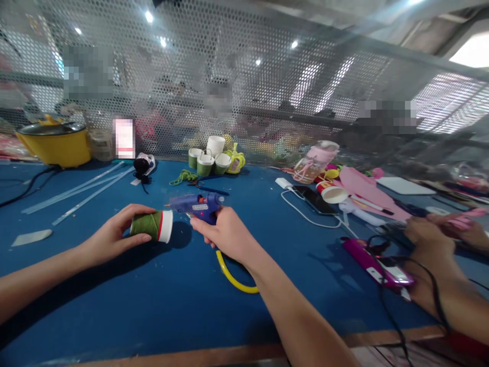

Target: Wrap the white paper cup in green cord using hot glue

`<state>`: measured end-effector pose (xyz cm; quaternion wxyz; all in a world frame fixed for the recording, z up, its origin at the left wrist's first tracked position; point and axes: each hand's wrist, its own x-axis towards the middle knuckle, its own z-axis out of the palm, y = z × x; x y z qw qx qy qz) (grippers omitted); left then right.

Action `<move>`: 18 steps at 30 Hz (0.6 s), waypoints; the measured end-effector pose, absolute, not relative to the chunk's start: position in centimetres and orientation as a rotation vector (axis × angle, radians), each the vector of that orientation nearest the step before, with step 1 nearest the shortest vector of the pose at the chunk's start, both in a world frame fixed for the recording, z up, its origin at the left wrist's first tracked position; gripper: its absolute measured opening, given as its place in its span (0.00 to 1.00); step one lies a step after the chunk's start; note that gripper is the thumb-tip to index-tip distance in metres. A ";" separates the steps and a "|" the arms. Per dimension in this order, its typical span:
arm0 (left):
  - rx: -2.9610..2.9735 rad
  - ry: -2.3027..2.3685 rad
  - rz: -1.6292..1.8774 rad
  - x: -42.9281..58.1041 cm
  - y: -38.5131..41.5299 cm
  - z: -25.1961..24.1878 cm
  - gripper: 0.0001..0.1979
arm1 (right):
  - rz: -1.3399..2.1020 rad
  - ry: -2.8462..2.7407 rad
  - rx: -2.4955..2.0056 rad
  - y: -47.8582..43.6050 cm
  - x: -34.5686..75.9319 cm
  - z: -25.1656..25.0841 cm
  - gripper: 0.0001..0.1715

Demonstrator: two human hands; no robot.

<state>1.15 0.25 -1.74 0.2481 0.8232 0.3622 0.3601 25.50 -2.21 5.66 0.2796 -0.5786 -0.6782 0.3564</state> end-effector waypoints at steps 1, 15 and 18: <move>2.212 0.995 0.990 1.1 0.3 -1.8 0.19 | 0.918 -1.843 -1.571 -2.4 25.5 5.7 0.16; 2.134 0.979 0.996 1.0 0.5 -2.1 0.20 | 0.766 -1.976 -1.550 -3.1 25.0 5.8 0.16; 2.119 0.990 0.999 1.0 0.6 -2.4 0.20 | 0.682 -2.028 -1.510 -3.2 25.1 5.7 0.16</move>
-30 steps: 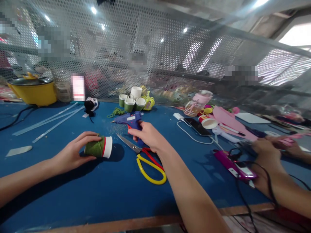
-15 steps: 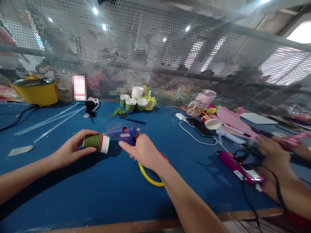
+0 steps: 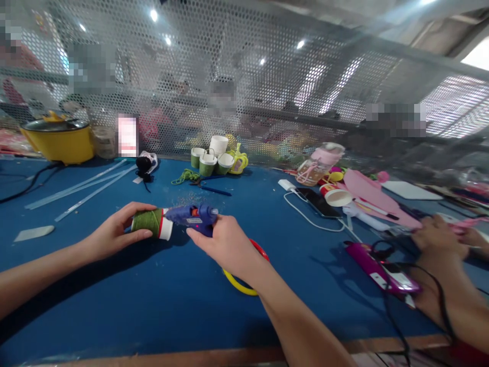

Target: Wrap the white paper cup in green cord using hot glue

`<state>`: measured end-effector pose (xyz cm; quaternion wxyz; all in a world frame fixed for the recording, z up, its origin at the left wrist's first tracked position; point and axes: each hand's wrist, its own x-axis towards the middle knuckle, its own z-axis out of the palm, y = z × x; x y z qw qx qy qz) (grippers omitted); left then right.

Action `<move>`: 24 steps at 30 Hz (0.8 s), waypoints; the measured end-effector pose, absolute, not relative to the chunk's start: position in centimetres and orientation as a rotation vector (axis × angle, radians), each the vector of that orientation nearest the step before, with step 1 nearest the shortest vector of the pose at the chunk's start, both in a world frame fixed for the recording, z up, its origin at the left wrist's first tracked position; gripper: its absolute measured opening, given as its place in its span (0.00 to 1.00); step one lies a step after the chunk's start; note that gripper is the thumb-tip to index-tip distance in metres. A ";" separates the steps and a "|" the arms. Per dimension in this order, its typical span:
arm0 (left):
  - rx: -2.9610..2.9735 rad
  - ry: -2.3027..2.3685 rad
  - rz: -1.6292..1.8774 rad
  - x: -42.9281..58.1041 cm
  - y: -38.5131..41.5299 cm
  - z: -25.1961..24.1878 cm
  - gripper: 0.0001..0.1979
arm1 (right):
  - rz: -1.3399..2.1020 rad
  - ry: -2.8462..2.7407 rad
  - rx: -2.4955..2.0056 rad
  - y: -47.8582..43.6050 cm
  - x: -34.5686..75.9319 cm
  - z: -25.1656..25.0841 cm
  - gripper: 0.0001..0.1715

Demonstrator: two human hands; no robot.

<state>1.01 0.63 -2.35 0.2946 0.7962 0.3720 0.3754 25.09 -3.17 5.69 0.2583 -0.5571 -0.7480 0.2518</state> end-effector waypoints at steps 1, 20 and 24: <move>2.117 0.990 1.000 1.0 0.7 -2.4 0.20 | 0.670 -2.036 -1.505 -3.2 25.1 5.7 0.16; 2.043 1.046 1.002 1.2 0.8 -2.2 0.21 | 0.684 -2.070 -1.569 -3.7 25.3 5.3 0.12; 2.082 1.041 1.015 1.1 0.8 -2.3 0.21 | 0.699 -2.102 -1.543 -3.8 25.5 5.2 0.12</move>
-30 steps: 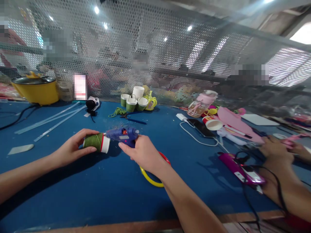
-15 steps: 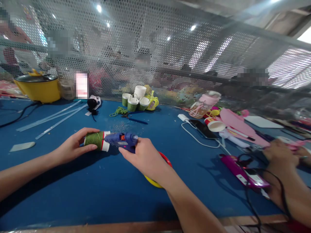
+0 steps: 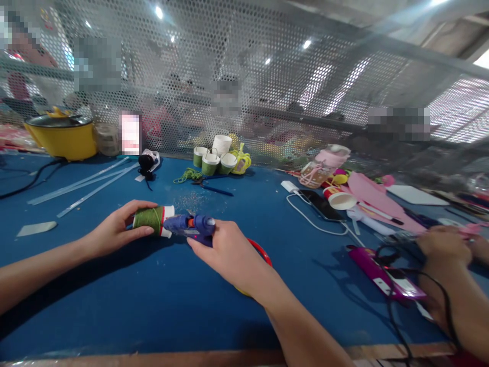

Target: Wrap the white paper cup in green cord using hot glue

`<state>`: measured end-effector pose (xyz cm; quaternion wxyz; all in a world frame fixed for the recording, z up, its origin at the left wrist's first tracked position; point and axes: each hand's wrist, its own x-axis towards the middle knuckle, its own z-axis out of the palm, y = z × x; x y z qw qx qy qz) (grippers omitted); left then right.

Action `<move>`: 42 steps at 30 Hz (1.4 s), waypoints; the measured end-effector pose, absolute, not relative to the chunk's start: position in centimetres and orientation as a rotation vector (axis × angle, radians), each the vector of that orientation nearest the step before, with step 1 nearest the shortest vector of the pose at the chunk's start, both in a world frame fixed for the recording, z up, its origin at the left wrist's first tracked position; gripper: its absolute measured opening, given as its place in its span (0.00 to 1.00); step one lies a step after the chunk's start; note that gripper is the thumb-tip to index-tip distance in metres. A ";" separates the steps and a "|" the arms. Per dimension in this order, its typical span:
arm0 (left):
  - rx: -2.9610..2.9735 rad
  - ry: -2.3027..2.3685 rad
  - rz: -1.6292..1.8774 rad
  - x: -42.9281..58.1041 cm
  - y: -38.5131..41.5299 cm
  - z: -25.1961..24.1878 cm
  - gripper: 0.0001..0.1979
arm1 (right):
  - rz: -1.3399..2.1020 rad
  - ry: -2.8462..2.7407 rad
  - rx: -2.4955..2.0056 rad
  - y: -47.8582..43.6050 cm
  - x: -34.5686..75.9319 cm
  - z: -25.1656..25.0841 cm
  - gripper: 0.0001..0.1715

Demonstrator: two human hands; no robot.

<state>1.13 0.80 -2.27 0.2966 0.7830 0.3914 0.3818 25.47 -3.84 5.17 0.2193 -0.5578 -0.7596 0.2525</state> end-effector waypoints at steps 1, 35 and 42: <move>2.098 1.035 1.017 1.1 0.8 -2.2 0.21 | 0.685 -2.099 -1.539 -3.8 25.5 5.2 0.12; 2.464 0.826 0.962 1.1 -0.2 -1.2 0.19 | 0.442 -2.142 -1.529 -3.0 25.2 6.0 0.20; 2.470 0.812 0.973 1.1 -0.2 -1.2 0.19 | 0.514 -2.119 -1.551 -3.3 25.5 6.1 0.17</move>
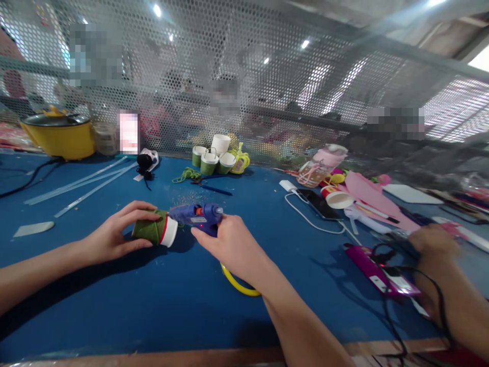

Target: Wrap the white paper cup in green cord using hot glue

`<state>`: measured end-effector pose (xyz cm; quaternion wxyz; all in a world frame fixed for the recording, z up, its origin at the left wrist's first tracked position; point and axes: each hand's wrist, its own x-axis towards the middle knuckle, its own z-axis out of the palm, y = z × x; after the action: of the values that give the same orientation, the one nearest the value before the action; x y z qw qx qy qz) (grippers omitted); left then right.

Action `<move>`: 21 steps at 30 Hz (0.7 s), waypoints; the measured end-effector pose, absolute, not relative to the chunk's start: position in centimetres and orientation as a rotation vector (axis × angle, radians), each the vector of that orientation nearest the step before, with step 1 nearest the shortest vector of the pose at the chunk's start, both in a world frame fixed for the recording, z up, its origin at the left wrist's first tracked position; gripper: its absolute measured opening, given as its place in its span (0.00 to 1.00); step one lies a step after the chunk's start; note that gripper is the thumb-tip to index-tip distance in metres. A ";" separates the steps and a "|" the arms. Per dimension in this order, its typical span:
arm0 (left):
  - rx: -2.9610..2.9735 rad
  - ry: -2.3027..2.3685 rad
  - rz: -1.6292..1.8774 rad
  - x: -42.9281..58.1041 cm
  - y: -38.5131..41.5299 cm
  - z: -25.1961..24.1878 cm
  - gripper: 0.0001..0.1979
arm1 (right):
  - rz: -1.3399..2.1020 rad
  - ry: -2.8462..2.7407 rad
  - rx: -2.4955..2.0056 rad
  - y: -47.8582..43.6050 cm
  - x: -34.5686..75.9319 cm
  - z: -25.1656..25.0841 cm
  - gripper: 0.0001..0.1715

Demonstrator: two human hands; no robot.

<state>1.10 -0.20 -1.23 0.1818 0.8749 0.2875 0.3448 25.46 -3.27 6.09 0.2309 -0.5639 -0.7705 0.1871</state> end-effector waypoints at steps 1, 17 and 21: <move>2.474 0.813 0.972 1.1 -0.2 -1.2 0.19 | 0.500 -2.120 -1.550 -3.2 25.4 6.1 0.17; 2.362 0.881 1.035 1.1 0.2 -1.4 0.19 | 0.453 -2.126 -1.536 -3.6 25.2 6.1 0.11; 2.336 0.896 1.048 1.1 0.2 -1.4 0.19 | 0.514 -2.080 -1.600 -3.6 25.2 6.0 0.11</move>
<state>1.14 0.20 -1.40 0.2129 0.8416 0.3226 0.3773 25.22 -3.65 5.97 0.2316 -0.5821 -0.7566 0.1872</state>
